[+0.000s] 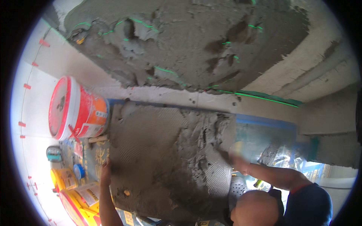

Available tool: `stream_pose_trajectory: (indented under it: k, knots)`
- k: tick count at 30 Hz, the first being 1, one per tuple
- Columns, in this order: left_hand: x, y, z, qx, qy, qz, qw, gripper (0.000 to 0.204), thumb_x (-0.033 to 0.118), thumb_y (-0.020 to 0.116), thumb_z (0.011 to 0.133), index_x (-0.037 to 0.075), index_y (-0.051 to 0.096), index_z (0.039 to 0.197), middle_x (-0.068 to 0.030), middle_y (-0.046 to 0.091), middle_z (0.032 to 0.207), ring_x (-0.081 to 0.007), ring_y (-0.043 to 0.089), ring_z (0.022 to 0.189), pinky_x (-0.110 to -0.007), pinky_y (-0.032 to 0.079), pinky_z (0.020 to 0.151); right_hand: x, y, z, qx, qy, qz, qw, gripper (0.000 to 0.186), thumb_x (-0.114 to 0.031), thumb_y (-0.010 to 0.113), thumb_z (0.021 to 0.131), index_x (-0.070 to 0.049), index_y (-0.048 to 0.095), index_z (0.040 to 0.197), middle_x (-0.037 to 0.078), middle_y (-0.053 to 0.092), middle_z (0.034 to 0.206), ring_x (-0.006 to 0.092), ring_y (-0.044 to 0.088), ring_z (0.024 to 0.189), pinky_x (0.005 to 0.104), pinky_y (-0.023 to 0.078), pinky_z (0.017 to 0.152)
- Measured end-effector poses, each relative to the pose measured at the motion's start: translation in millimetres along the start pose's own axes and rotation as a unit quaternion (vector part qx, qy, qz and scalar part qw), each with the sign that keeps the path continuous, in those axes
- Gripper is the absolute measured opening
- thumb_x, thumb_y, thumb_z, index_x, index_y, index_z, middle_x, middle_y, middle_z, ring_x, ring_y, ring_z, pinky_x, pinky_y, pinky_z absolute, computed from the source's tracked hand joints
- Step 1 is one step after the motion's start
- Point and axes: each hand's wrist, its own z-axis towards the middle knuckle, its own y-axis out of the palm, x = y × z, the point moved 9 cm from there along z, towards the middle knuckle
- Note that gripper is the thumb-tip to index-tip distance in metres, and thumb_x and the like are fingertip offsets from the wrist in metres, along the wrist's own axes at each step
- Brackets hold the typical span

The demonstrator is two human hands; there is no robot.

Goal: The person applies mortar to a wall and a large tile using a trowel, then lifts and positions the tile onto the wall, pressing it into place and checking alignment.

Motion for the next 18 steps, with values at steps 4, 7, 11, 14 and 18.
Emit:
stream_pose_trajectory:
  k: [4, 7, 11, 14, 18]
  knots:
    - [13.0, 1.3, -3.8, 0.021, -0.074, 0.055, 0.996, 0.075, 0.058, 0.043, 0.093, -0.008, 0.047, 0.13, -0.0131, 0.055, 0.127, -0.0204, 0.048, 0.118, -0.033, 0.034, 0.102, -16.2, 0.4, -14.4, -0.141, 0.02, -0.08, 0.987, 0.111, -0.084, 0.04, 0.072, 0.002, 0.027, 0.141, 0.025, 0.03, 0.144, 0.0372, 0.044, 0.124, 0.0471, 0.045, 0.097]
    - [10.6, 0.6, -2.1, 0.038, -0.074, 0.058, 0.995, 0.081, 0.061, 0.042, 0.092, -0.009, 0.043, 0.133, -0.0176, 0.049, 0.134, -0.0246, 0.043, 0.126, -0.034, 0.03, 0.106, -9.2, -3.4, -4.2, -0.191, 0.03, -0.134, 0.972, 0.112, -0.085, 0.041, 0.07, 0.008, 0.035, 0.133, 0.028, 0.045, 0.13, 0.0363, 0.057, 0.11, 0.0467, 0.049, 0.093]
    - [4.7, -4.2, 0.6, 0.049, -0.112, 0.076, 0.99, 0.081, 0.06, 0.041, 0.092, -0.008, 0.039, 0.136, -0.02, 0.044, 0.139, -0.0277, 0.039, 0.131, -0.036, 0.028, 0.107, -23.8, -12.8, 0.8, -0.282, -0.011, -0.329, 0.901, 0.092, -0.076, 0.045, 0.077, 0.009, 0.061, 0.107, 0.028, 0.062, 0.107, 0.0312, 0.066, 0.093, 0.043, 0.053, 0.087]
    - [2.5, -7.6, -4.2, 0.028, -0.04, 0.097, 0.994, 0.084, 0.064, 0.041, 0.09, -0.006, 0.04, 0.135, -0.0195, 0.047, 0.135, -0.0284, 0.045, 0.125, -0.041, 0.033, 0.104, -163.1, -14.7, -35.8, -0.128, -0.177, -0.529, 0.82, 0.052, -0.054, 0.053, 0.089, -0.005, 0.069, 0.093, 0.013, 0.069, 0.083, 0.0189, 0.066, 0.072, 0.0355, 0.054, 0.065]
    - [8.4, -6.1, -1.9, 0.068, -0.034, 0.106, 0.991, 0.08, 0.06, 0.041, 0.092, -0.005, 0.038, 0.137, -0.0205, 0.044, 0.139, -0.0287, 0.039, 0.13, -0.038, 0.029, 0.107, -293.1, -23.3, -24.1, 0.239, -0.504, -0.394, 0.73, 0.028, -0.033, 0.051, 0.089, -0.009, 0.066, 0.085, 0.018, 0.065, 0.08, 0.0324, 0.065, 0.078, 0.0442, 0.05, 0.068]
